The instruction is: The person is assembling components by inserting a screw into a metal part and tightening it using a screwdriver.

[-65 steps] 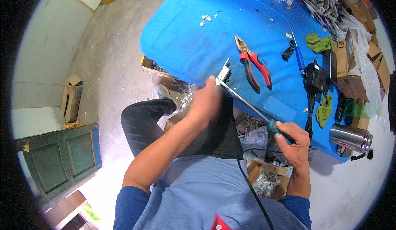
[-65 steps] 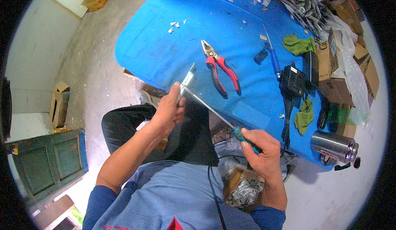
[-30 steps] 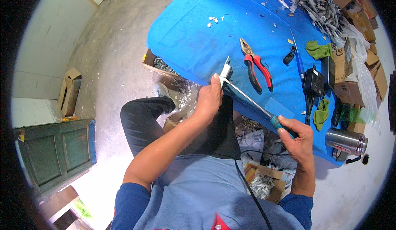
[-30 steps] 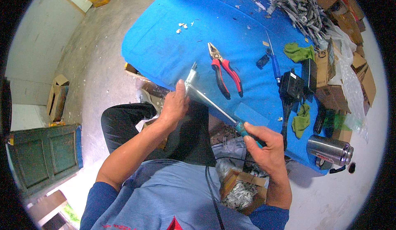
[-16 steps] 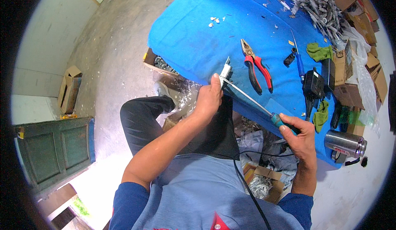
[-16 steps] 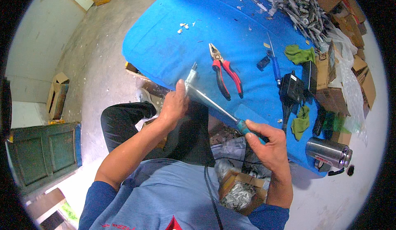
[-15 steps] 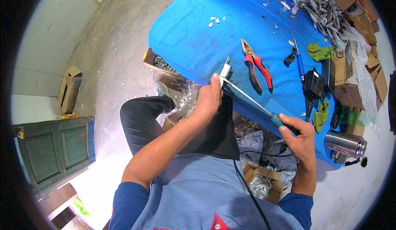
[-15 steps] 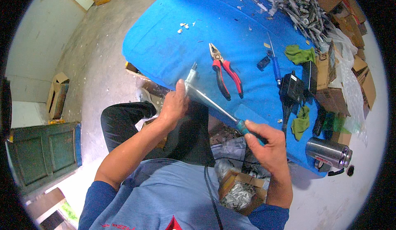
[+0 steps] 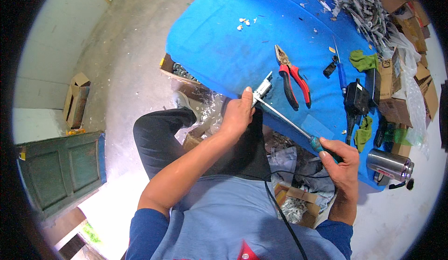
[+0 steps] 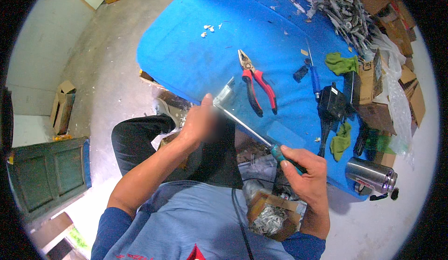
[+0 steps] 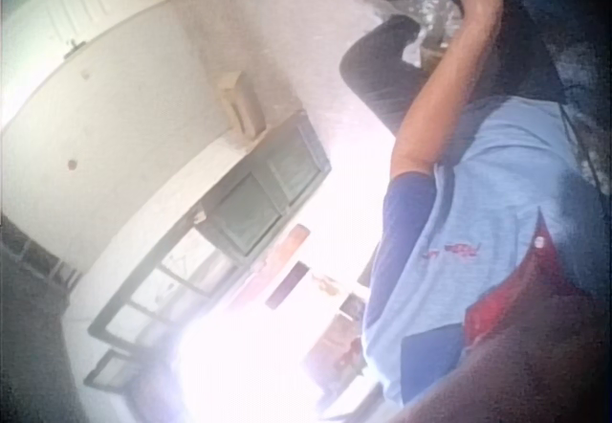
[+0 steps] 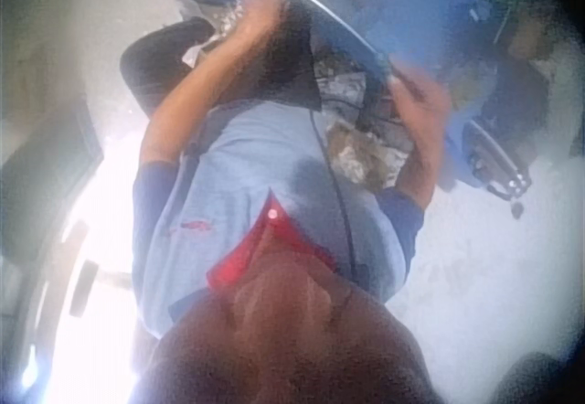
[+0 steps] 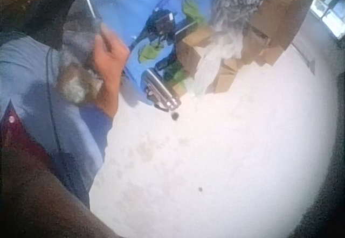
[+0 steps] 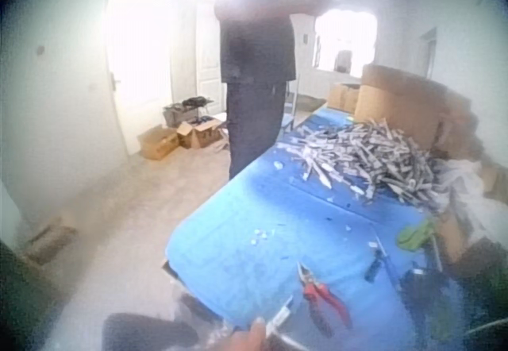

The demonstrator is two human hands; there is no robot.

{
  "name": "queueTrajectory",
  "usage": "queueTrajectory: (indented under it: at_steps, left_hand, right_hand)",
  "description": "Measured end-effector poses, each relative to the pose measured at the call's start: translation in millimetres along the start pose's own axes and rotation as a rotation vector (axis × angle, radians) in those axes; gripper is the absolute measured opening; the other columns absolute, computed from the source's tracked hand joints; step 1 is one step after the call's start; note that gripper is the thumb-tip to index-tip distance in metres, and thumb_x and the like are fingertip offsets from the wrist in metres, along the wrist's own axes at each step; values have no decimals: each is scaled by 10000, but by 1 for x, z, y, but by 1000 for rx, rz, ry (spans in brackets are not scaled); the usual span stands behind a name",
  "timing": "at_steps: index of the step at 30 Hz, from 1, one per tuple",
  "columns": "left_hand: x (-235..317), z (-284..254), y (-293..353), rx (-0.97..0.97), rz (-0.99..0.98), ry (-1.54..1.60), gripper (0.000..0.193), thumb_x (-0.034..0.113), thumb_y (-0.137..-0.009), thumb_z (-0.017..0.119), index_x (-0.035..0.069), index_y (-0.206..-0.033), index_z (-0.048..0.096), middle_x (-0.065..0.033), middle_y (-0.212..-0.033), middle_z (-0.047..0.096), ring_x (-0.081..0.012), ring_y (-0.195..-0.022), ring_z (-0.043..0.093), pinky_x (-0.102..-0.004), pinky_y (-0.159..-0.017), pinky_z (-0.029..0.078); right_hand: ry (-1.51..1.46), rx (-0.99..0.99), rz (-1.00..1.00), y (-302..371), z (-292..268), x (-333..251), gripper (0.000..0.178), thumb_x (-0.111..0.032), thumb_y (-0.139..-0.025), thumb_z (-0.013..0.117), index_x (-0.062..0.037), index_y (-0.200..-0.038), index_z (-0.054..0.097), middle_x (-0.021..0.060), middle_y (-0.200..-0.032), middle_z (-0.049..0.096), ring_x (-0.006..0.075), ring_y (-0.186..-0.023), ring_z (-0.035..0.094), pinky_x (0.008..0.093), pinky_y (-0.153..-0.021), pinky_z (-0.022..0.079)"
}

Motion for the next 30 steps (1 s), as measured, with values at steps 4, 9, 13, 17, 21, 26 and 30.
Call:
queueTrajectory:
  at_steps: [4, 9, 13, 17, 21, 26, 30]
  left_hand:
    - [6, -1, 7, -30, -179, 167, 606, 589, -957, 419, 93, -612, 464, 0, -552, 432, -110, -486, 406, -279, -451, 317]
    - [-12, -1, 6, -243, -389, 540, 518, 595, -934, 465, 140, -687, 443, 51, -554, 350, -71, -464, 317, -239, -428, 234]
    - [-9, -5, 10, -375, -292, 644, 469, 585, -927, 487, 151, -757, 439, 75, -581, 309, -58, -462, 262, -228, -431, 196]
    - [-12, -7, 11, -409, -247, 551, 458, 570, -932, 486, 153, -753, 424, 78, -584, 292, -57, -465, 234, -231, -432, 189]
    - [-9, -4, 15, -368, -255, 554, 470, 571, -941, 466, 152, -735, 410, 69, -576, 301, -60, -461, 237, -235, -430, 191]
    - [0, -5, 21, -351, -285, 511, 496, 594, -946, 430, 149, -728, 410, 60, -564, 319, -66, -453, 252, -236, -429, 199]
    - [-10, -4, 15, -338, -243, 499, 509, 605, -947, 416, 145, -729, 416, 53, -559, 330, -71, -450, 262, -238, -430, 204]
  right_hand:
    - [23, 7, -3, 2, 1, -3, 272, -5, -763, 692, 23, -1034, 691, 163, -941, 710, 235, -854, 692, 310, -771, 522]
    - [13, 34, 32, 3, 0, 0, 264, -11, -772, 692, 26, -1033, 690, 151, -934, 710, 217, -839, 686, 307, -758, 517]
    - [-8, 61, 41, 7, -1, 4, 259, -18, -775, 699, 24, -1031, 693, 146, -939, 711, 203, -839, 682, 297, -759, 513]
    - [-2, 55, -5, 11, 0, 6, 259, -16, -770, 702, 22, -1026, 695, 150, -948, 711, 212, -849, 686, 298, -771, 515]
    - [1, 52, 3, 13, 4, 9, 265, -7, -763, 700, 19, -1027, 696, 161, -965, 710, 227, -870, 692, 307, -788, 520]
    - [-15, 62, -12, 13, 10, 12, 281, 9, -746, 696, 20, -1027, 694, 170, -973, 708, 246, -887, 697, 315, -800, 525]
    - [-25, 68, -12, 13, 12, 15, 287, 17, -739, 691, 17, -1026, 695, 171, -967, 708, 251, -880, 698, 316, -790, 528]
Point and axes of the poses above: each hand's wrist, its own y-axis away from the middle knuckle, its own z-axis out of the palm, x = y × z, the point moved 4 cm from there along -y, towards the middle knuckle
